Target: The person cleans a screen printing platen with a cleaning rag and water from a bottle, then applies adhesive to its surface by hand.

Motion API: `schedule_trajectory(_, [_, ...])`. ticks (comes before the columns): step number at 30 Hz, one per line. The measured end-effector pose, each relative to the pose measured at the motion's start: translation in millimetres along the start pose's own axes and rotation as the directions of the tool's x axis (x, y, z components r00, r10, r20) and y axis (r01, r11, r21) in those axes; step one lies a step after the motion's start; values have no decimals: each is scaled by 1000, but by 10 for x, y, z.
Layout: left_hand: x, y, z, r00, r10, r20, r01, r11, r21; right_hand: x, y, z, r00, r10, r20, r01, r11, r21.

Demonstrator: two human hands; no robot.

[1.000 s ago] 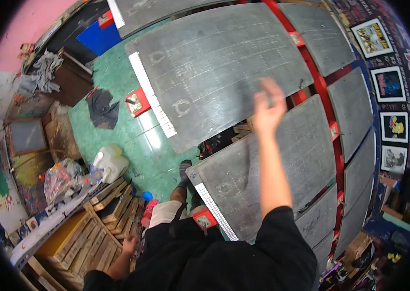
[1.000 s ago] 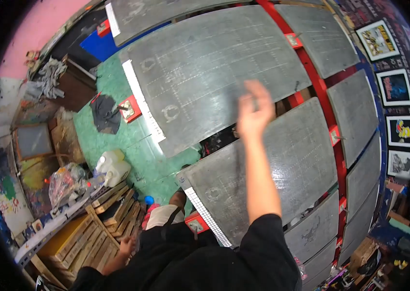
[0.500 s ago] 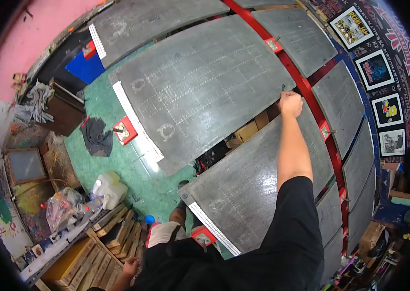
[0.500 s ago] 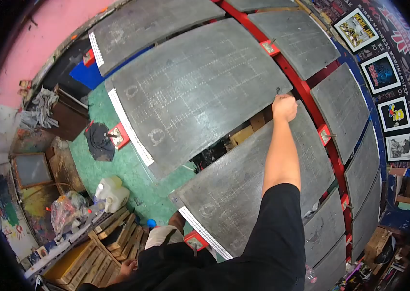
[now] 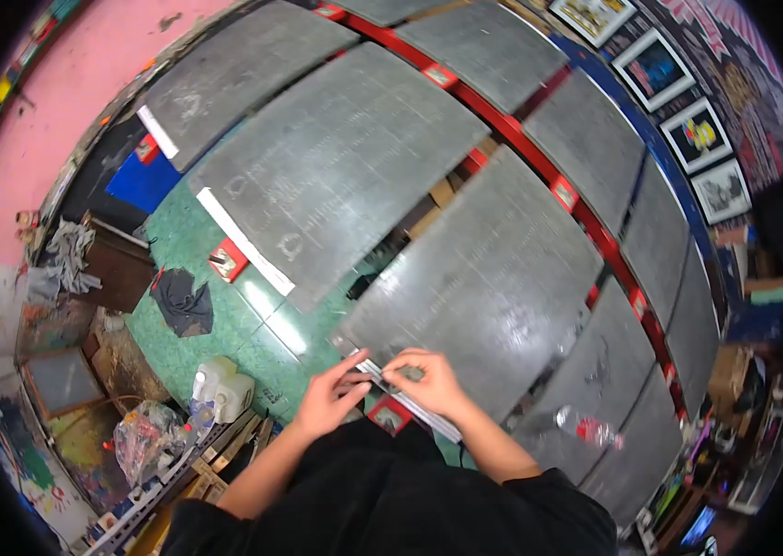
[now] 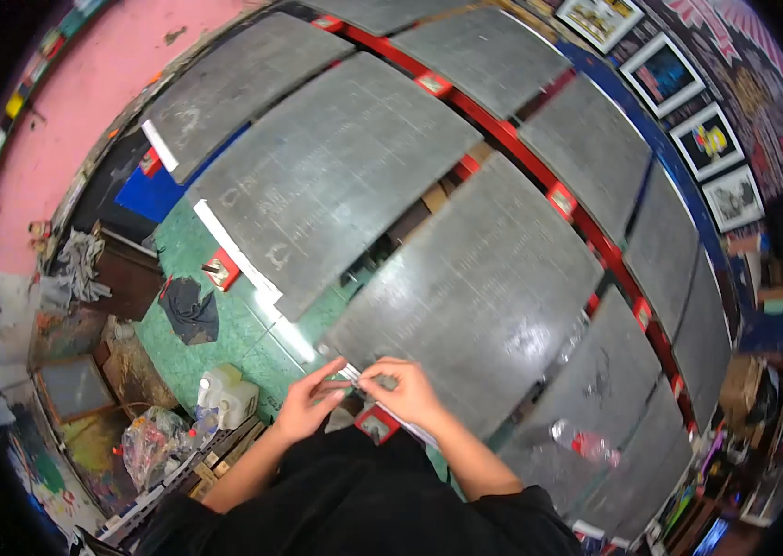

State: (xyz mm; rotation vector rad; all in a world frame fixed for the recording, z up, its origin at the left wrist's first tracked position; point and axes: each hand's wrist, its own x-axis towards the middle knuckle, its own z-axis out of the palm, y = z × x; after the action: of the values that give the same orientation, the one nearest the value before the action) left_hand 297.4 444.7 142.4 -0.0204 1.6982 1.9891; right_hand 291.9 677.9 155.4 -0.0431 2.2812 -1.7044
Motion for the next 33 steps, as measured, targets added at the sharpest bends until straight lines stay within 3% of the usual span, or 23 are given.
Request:
schedule_trajectory(2, [45,-13,188,968,-193,162,167,973,157,-413,-48,81,994,0,-113,0,1000,4])
schedule_trajectory(3, [19,-138,294,978,-125,166,120,992,43,-594,-42,39,989,15,-149,-14,1000,10])
schedule_trajectory(4, [-16,-149,369,971,-134,200,124,991,59,-732,-28,-18,988,38,-147,-35,999,19])
schedule_trajectory(6, [-33,-151,460,908,-234,347,254,967,-14,-970,14,-108,982,59,-177,-54,998,32])
schedule_trajectory(10, [-167,-217,489,870,-311,382,313,948,58,-1417,371,-227,958,182,-221,-145,974,175])
schedule_trajectory(11, [-178,-198,365,890,-309,335,309,950,57,-1500,623,-256,930,260,-262,-92,851,518])
schedule_trajectory(12, [-211,-194,225,933,-272,237,263,962,72,-1634,766,-259,899,348,-266,-2,611,791])
schedule_trajectory(14, [-272,-359,-297,976,-218,14,209,950,230,-1936,545,-487,927,304,-217,158,207,965])
schedule_trajectory(15, [-316,-464,-587,979,-183,-90,202,931,304,-2051,666,-518,908,301,-293,241,197,950])
schedule_trajectory(16, [-373,-536,-825,936,-231,-266,310,897,315,-2162,751,-557,904,301,-304,256,191,948])
schedule_trajectory(18, [-600,-1094,-1629,802,-315,-507,320,944,-81,-2368,897,-625,833,376,-407,249,403,881])
schedule_trajectory(19, [-813,-1651,-2287,700,-368,-612,282,930,-236,-2479,978,-639,787,431,-442,244,440,864])
schedule_trajectory(20, [-1179,-1530,-2111,655,-451,-606,750,483,451,-2558,1100,-667,787,427,-446,249,441,862])
schedule_trajectory(21, [-1486,-1353,-1903,586,-467,-662,538,-387,749,-2613,1249,-686,737,499,-456,286,381,879])
schedule_trajectory(22, [-1636,-1487,-2030,589,-551,-591,418,-418,806,-2680,1340,-701,682,572,-456,329,317,890])
schedule_trajectory(23, [-1702,-1658,-2176,579,-629,-518,294,-432,853,-2718,1378,-760,713,555,-428,356,239,903])
schedule_trajectory(24, [-1670,-1911,-2308,667,-525,-528,498,-214,841,-2708,1348,-790,715,550,-431,361,238,902])
schedule_trajectory(26, [-1657,-1560,-1596,776,-329,-538,589,77,804,-2693,1183,-780,759,592,-272,303,48,952])
schedule_trajectory(28, [-1396,-1664,-1253,949,-86,-303,312,124,942,-2544,1418,-804,801,556,-222,231,57,971])
schedule_trajectory(29, [-1160,-1755,-1095,944,-72,-323,330,299,895,-2454,1516,-853,835,518,-184,173,71,982])
schedule_trajectory(31, [-724,-1927,-853,922,-125,-366,357,637,683,-2215,1528,-1267,778,478,-408,246,367,897])
schedule_trajectory(32, [-516,-1959,-725,909,-182,-375,365,781,507,-1967,1356,-1462,594,507,-625,209,652,728])
schedule_trajectory(33, [-426,-1669,-357,890,-253,-380,395,844,363,-1671,1940,-1723,377,72,-924,1,997,78])
